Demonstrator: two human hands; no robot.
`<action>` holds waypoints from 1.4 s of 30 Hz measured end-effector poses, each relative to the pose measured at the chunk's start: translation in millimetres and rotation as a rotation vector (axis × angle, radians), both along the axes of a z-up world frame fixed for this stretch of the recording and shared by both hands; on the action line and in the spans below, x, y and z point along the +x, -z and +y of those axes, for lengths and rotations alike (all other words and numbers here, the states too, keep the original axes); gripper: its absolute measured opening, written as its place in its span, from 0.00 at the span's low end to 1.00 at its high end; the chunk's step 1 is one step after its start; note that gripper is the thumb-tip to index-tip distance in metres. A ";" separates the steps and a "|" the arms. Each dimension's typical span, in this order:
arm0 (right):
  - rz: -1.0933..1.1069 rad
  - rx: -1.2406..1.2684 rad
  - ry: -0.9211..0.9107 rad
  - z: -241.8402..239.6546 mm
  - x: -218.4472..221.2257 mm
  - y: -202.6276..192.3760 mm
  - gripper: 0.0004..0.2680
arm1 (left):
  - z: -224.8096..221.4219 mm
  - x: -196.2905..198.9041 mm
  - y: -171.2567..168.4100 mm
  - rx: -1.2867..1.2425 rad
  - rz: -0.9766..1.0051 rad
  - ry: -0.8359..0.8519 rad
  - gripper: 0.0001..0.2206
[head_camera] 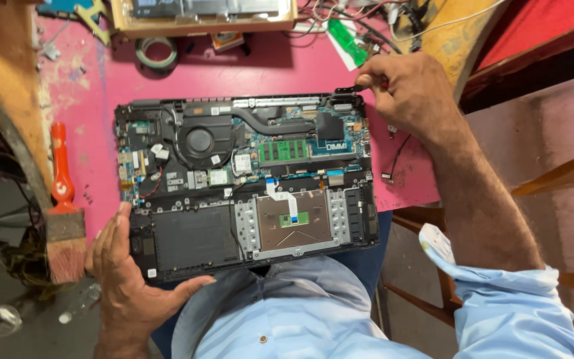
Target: The person removes screws from a laptop's internal components using a screwdriver, manipulates internal cables, and cleans the interior with a brush before removing the battery.
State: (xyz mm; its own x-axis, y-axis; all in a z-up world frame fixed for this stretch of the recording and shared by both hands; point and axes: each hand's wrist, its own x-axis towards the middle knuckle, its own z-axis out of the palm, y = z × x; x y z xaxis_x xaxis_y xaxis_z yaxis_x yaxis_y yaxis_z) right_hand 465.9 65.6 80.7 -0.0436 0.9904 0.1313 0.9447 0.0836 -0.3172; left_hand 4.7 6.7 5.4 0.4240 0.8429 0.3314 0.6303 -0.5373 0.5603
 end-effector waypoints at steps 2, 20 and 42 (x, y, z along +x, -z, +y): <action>-0.015 -0.039 0.011 5.2 2.5 -1.2 0.04 | 0.5 0.1 -1.4 0.008 -0.007 0.012 0.61; 0.300 0.344 0.488 -101.0 -9.0 -35.2 0.02 | 6.2 -4.0 18.2 0.075 -0.042 0.026 0.65; 0.752 0.178 0.553 -189.2 2.2 28.2 0.19 | -2.5 -7.9 41.6 0.014 -0.186 0.017 0.65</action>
State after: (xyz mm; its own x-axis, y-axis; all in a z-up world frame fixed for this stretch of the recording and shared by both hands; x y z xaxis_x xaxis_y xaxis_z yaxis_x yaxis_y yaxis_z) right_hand 468.0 -123.6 52.6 0.5826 0.8083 0.0853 0.4184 -0.2083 -0.8841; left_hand -3.2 4.1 -36.2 0.3687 0.8309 0.4168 0.5072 -0.5555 0.6589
